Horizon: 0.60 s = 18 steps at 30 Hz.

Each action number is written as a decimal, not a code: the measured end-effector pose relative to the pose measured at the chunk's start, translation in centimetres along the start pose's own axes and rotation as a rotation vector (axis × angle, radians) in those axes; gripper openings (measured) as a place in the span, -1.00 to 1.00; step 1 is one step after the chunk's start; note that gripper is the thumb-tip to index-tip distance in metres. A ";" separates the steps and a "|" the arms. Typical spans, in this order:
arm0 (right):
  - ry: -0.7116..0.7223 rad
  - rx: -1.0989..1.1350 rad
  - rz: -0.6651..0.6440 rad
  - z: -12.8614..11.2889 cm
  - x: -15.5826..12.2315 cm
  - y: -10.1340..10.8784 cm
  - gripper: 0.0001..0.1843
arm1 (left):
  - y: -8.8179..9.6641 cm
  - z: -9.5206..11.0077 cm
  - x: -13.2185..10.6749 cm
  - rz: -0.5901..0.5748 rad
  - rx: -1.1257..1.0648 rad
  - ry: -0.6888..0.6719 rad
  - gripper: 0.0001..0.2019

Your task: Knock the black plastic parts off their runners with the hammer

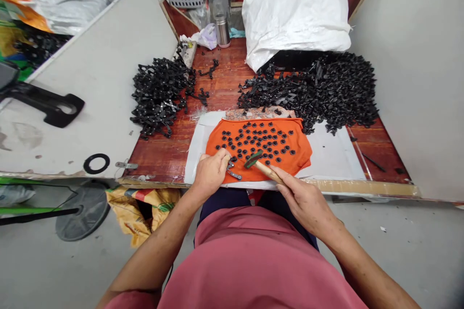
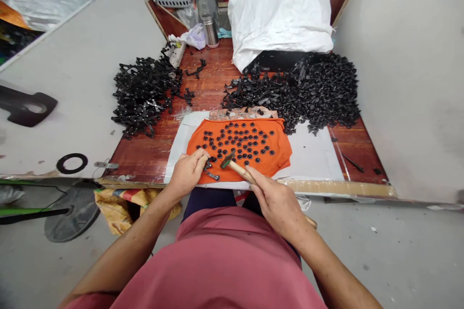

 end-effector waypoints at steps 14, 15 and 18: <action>0.153 -0.274 0.101 -1.9 2.7 -2.4 -0.39 | 0.7 1.0 0.1 -0.067 0.122 0.080 -0.70; 0.148 -0.267 0.120 -1.9 2.7 -2.3 -0.37 | 0.7 1.1 0.1 -0.067 0.120 0.077 -0.69; 0.106 -0.380 0.068 -1.5 2.7 -2.4 -0.38 | 1.1 1.0 0.0 -0.076 0.110 0.088 -0.70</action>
Point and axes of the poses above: each hand's wrist, its own x-axis towards the middle knuckle, its own y-axis out of the back of the hand, z = x × y, the point moved 3 cm from there along x, towards the middle knuckle, and after that the axes turned 10 degrees about x, right-handed, at the moved point
